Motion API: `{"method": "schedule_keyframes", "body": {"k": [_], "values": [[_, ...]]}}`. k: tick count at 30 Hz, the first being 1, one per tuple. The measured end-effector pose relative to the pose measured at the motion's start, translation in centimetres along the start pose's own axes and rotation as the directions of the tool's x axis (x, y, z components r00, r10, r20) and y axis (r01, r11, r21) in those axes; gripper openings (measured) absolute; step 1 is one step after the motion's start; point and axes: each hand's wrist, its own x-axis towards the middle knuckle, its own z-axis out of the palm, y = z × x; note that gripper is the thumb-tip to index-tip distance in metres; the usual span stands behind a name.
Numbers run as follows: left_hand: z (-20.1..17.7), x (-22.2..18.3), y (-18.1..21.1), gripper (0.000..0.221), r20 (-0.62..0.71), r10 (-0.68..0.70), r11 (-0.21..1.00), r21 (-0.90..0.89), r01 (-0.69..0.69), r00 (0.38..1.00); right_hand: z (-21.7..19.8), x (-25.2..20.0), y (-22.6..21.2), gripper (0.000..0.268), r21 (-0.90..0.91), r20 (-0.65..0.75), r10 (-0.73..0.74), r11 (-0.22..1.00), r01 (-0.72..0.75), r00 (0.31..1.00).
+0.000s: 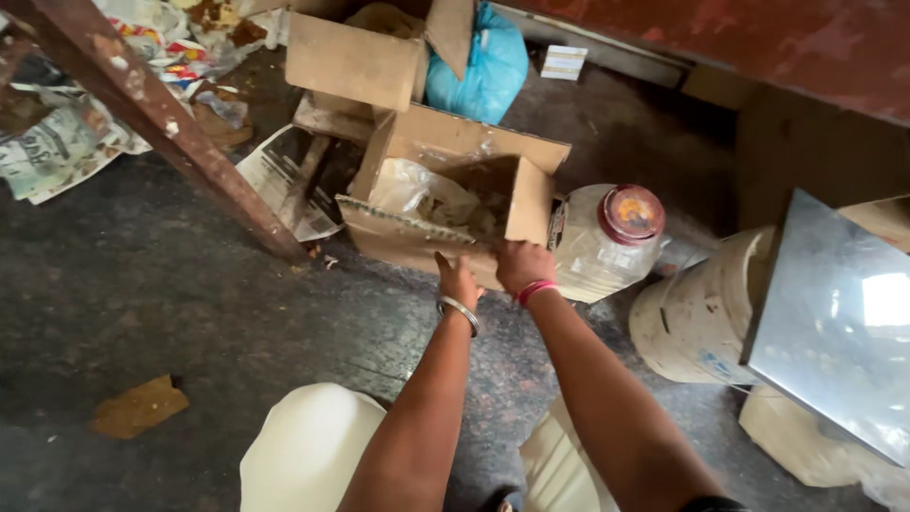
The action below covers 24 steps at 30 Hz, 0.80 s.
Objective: The person picks up bread slices from a small appliance, handles a striped cloth, and bags bread slices. They then move a cardboard box on the floor, open a large jar of ingredients, and use a metal plate to cover a bucket.
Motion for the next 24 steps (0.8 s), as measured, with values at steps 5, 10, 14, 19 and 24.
{"method": "schedule_keyframes", "body": {"k": [5,10,14,19,24], "values": [[-1.6,-3.3,5.6,0.121,-0.37,0.003,0.996,0.086,0.031,0.929,2.5,-1.9,-2.5,0.025,0.073,0.245,-0.359,0.933,0.352,0.901],[-8.5,-0.4,5.6,0.069,-0.312,0.116,0.949,0.316,-0.012,0.943,0.1,-0.4,-1.8,0.044,0.958,0.274,-0.796,0.176,-0.227,0.54],[-13.0,3.0,3.2,0.048,-0.235,0.237,0.895,0.43,-0.118,0.943,-1.2,3.9,4.2,0.05,0.458,-0.423,-0.054,0.849,0.264,0.905],[-21.2,8.4,0.3,0.043,-0.027,0.362,0.786,0.546,-0.289,0.932,6.4,7.9,7.0,0.073,0.212,0.159,-0.215,0.961,0.179,0.964],[-21.0,7.2,1.6,0.055,-0.025,0.278,0.696,0.694,-0.184,0.96,5.4,4.7,1.8,0.095,0.374,0.389,-0.313,0.913,0.163,0.866]]}}
